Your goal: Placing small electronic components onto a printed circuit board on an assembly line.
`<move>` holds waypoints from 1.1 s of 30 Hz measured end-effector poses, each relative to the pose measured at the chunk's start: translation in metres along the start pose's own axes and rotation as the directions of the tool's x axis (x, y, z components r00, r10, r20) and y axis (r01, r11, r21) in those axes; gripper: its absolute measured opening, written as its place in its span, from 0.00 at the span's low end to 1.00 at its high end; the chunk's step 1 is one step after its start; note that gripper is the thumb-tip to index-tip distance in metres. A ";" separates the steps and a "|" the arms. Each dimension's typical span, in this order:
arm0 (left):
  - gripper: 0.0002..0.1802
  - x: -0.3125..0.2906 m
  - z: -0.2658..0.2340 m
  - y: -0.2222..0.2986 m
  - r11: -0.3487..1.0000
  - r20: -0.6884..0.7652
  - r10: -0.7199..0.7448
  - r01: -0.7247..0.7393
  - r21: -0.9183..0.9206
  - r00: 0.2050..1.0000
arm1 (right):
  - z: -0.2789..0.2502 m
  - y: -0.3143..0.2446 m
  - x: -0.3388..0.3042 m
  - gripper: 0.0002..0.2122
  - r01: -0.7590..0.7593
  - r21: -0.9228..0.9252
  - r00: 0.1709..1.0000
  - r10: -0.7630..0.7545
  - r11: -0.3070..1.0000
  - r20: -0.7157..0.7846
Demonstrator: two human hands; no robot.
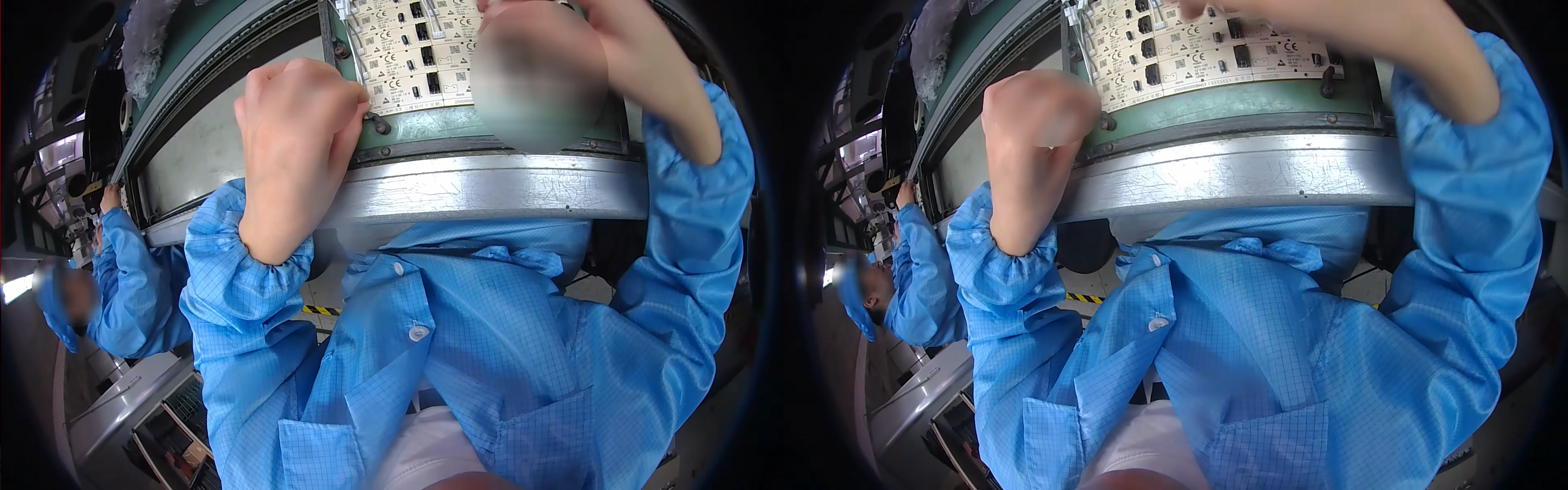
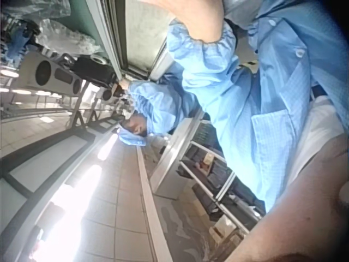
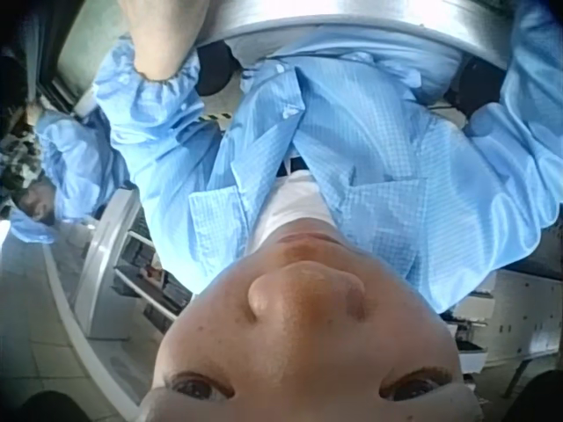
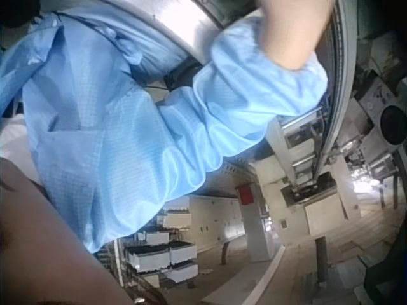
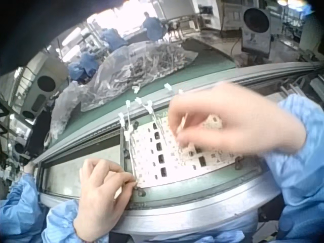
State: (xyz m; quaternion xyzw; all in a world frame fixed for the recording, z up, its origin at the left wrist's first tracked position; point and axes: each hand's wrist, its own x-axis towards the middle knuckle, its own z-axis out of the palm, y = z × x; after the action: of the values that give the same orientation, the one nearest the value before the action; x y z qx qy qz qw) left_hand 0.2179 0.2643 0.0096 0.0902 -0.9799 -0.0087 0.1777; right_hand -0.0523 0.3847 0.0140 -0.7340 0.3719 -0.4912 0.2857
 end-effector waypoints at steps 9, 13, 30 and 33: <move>0.08 0.004 0.002 -0.008 0.998 0.006 0.032 -0.032 0.058 0.999 | 0.034 -0.039 0.008 0.07 -0.057 -0.806 0.901 0.378 0.589 0.213; 0.08 0.008 0.001 -0.004 0.985 0.030 0.083 -0.087 0.149 0.996 | 0.039 -0.041 0.004 0.08 -0.033 -0.794 0.936 0.297 0.607 0.188; 0.11 -0.010 0.015 -0.003 0.974 -0.048 0.066 -0.054 0.218 0.997 | 0.042 -0.038 -0.001 0.08 -0.138 -0.812 0.888 0.434 0.567 0.152; 0.11 -0.011 0.016 -0.002 0.979 -0.035 0.080 -0.073 0.188 0.996 | 0.047 -0.038 -0.012 0.08 -0.107 -0.824 0.915 0.379 0.557 0.137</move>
State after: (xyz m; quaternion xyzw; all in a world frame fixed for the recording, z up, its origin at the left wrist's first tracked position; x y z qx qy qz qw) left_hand 0.2223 0.2644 -0.0092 0.0689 -0.9752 0.0919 0.1892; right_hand -0.0011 0.4185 0.0215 -0.7888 0.6033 -0.1089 0.0434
